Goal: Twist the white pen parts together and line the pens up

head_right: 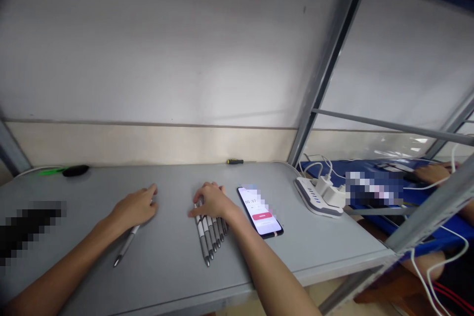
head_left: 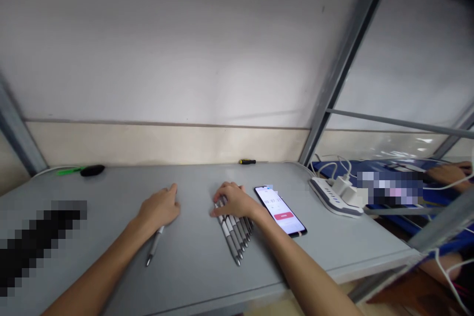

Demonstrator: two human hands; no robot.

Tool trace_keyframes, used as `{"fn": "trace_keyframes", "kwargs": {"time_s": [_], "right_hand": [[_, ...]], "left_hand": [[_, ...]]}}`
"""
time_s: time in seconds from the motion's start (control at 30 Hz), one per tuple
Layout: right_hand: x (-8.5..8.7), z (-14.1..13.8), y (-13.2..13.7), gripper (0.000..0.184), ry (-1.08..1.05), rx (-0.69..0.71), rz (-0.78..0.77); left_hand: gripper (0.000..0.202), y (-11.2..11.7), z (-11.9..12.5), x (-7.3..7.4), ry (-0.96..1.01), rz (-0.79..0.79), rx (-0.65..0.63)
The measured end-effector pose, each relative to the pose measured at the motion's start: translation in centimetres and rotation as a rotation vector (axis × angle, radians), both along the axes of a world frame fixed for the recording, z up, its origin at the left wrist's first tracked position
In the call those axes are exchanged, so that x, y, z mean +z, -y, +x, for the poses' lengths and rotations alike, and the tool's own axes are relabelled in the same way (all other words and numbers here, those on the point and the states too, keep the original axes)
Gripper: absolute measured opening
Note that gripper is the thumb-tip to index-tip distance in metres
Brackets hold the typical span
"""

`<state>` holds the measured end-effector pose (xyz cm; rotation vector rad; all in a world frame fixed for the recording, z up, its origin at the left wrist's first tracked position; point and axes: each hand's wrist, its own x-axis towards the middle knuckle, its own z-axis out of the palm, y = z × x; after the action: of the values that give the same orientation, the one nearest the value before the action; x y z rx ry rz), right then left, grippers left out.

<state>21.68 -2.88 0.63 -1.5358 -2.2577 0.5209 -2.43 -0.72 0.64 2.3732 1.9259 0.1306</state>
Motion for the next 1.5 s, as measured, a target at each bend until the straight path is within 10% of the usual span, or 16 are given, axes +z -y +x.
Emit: {"fn": "trace_keyframes", "kwargs": {"time_s": [0.4,1.0,1.5], "right_hand": [[0.4,0.1,0.0,0.039,0.014,-0.061,0.021],[-0.1,2.9,-2.2,0.028,0.097,-0.504,0.194],[-0.6,3.8,-2.8,0.027,0.157,-0.465,0.076]], "left_hand": [[0.024,0.0,0.2,0.0,0.029,0.049,-0.023],[0.020,0.2,1.7,-0.5,0.499,0.253,-0.307],[0.019,0.1,1.4,-0.7,0.461,0.264,-0.303]]}}
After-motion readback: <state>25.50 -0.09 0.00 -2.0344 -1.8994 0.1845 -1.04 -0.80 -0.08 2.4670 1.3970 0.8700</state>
